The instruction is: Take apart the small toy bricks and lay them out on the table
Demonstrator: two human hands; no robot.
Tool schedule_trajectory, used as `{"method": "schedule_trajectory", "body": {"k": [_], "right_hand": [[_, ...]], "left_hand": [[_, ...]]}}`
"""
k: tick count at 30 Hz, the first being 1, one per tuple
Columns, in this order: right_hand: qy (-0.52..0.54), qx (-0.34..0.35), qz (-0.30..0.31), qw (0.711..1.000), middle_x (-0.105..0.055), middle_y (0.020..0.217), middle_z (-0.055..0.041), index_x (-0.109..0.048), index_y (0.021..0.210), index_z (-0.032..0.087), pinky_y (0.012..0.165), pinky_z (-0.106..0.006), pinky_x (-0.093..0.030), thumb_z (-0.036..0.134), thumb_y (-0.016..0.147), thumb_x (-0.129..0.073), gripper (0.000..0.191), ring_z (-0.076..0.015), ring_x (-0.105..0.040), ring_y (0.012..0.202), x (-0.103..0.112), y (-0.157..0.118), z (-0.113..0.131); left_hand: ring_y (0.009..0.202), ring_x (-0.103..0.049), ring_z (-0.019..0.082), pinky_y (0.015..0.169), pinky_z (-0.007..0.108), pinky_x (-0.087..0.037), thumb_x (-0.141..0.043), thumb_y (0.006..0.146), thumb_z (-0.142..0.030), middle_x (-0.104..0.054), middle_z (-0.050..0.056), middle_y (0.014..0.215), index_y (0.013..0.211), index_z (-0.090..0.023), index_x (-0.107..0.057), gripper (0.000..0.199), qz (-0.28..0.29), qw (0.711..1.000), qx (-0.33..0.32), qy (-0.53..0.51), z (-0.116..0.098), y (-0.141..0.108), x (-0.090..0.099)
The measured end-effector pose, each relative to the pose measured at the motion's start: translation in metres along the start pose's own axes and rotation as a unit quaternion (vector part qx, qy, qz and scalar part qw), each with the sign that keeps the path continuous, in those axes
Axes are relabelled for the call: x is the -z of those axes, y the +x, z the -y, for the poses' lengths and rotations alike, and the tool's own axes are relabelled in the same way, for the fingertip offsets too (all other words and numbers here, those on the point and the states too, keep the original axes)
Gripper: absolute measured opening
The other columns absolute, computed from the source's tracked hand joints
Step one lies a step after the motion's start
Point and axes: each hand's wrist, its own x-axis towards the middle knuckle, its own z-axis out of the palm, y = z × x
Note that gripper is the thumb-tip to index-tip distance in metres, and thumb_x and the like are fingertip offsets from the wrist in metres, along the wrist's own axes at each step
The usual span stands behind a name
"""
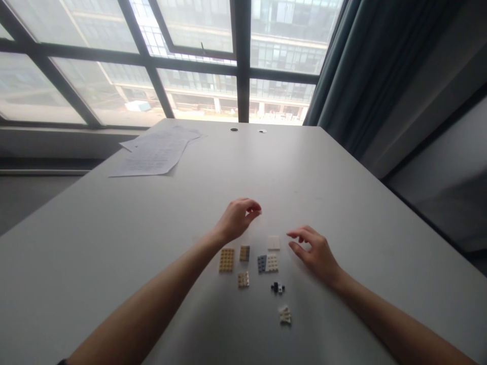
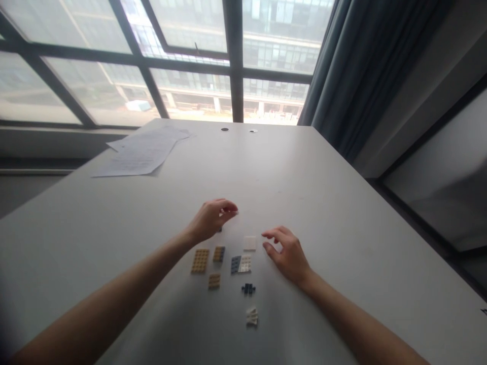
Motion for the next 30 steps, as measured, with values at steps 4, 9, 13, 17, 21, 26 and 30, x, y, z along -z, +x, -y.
{"method": "schedule_trajectory", "body": {"k": [4,9,13,17,21,26,30], "right_hand": [[0.176,-0.080,0.010,0.981,-0.069,0.091,-0.0050,-0.066,0.106,0.019,0.066,-0.030,-0.049,0.028,0.080,-0.061,0.028,-0.0143,-0.058,0.070,-0.004,0.043,-0.002],[0.319,-0.145,0.051,0.935,-0.069,0.073,-0.0034,-0.070,0.087,0.014,0.063,-0.027,-0.049,0.033,0.077,-0.063,0.022,-0.0121,-0.058,0.063,-0.016,0.067,0.004],[0.334,-0.193,0.060,0.921,-0.068,0.070,-0.0034,-0.069,0.080,0.014,0.062,-0.028,-0.049,0.030,0.070,-0.068,0.019,-0.0134,-0.060,0.062,-0.019,0.067,0.002],[0.133,-0.088,0.045,0.986,-0.068,0.070,-0.0020,-0.070,0.081,0.017,0.065,-0.028,-0.047,0.024,0.074,-0.064,0.012,-0.0142,-0.059,0.064,-0.017,0.063,-0.005],[-0.020,0.023,0.089,0.996,-0.066,0.075,-0.0009,-0.071,0.083,0.019,0.067,-0.025,-0.044,0.015,0.078,-0.060,0.013,-0.0122,-0.056,0.066,-0.019,0.057,-0.011],[-0.060,0.063,0.108,0.990,-0.060,0.076,-0.0006,-0.069,0.080,0.018,0.067,-0.023,-0.043,0.006,0.076,-0.058,0.017,-0.0114,-0.052,0.066,-0.022,0.053,-0.012],[-0.052,0.057,0.106,0.991,-0.060,0.078,-0.0005,-0.068,0.083,0.018,0.066,-0.023,-0.043,0.007,0.076,-0.057,0.017,-0.0108,-0.051,0.064,-0.023,0.053,-0.012]], "left_hand": [[0.066,-0.058,0.013,0.064,0.027,-0.049,-0.057,0.080,-0.035,-0.067,0.004,0.075,0.085,-0.015,-0.064,0.022,0.066,0.990,0.031,-0.121,-0.025,0.008,-0.022],[0.057,-0.054,0.011,0.057,0.025,-0.047,-0.058,0.075,-0.037,-0.065,0.004,0.069,0.077,-0.013,-0.059,0.024,0.097,0.973,0.079,-0.191,-0.026,0.013,-0.029],[0.057,-0.054,0.011,0.057,0.025,-0.045,-0.061,0.071,-0.039,-0.063,0.002,0.065,0.073,-0.014,-0.060,0.025,0.069,0.976,0.094,-0.186,-0.025,0.011,-0.029],[0.064,-0.055,0.013,0.061,0.026,-0.043,-0.064,0.071,-0.039,-0.064,0.001,0.069,0.074,-0.016,-0.065,0.023,0.000,0.988,0.083,-0.129,-0.019,0.010,-0.017],[0.066,-0.056,0.014,0.064,0.027,-0.044,-0.058,0.076,-0.042,-0.064,0.002,0.071,0.081,-0.016,-0.066,0.028,-0.070,0.991,0.092,-0.067,0.004,0.005,0.009],[0.066,-0.057,0.014,0.067,0.027,-0.047,-0.060,0.075,-0.038,-0.066,0.002,0.074,0.083,-0.018,-0.068,0.024,-0.067,0.992,0.104,0.014,0.032,-0.013,0.029],[0.068,-0.058,0.015,0.072,0.028,-0.048,-0.058,0.074,-0.031,-0.067,0.002,0.083,0.093,-0.020,-0.069,0.024,-0.044,0.992,0.096,0.071,0.042,-0.021,0.024]]}}
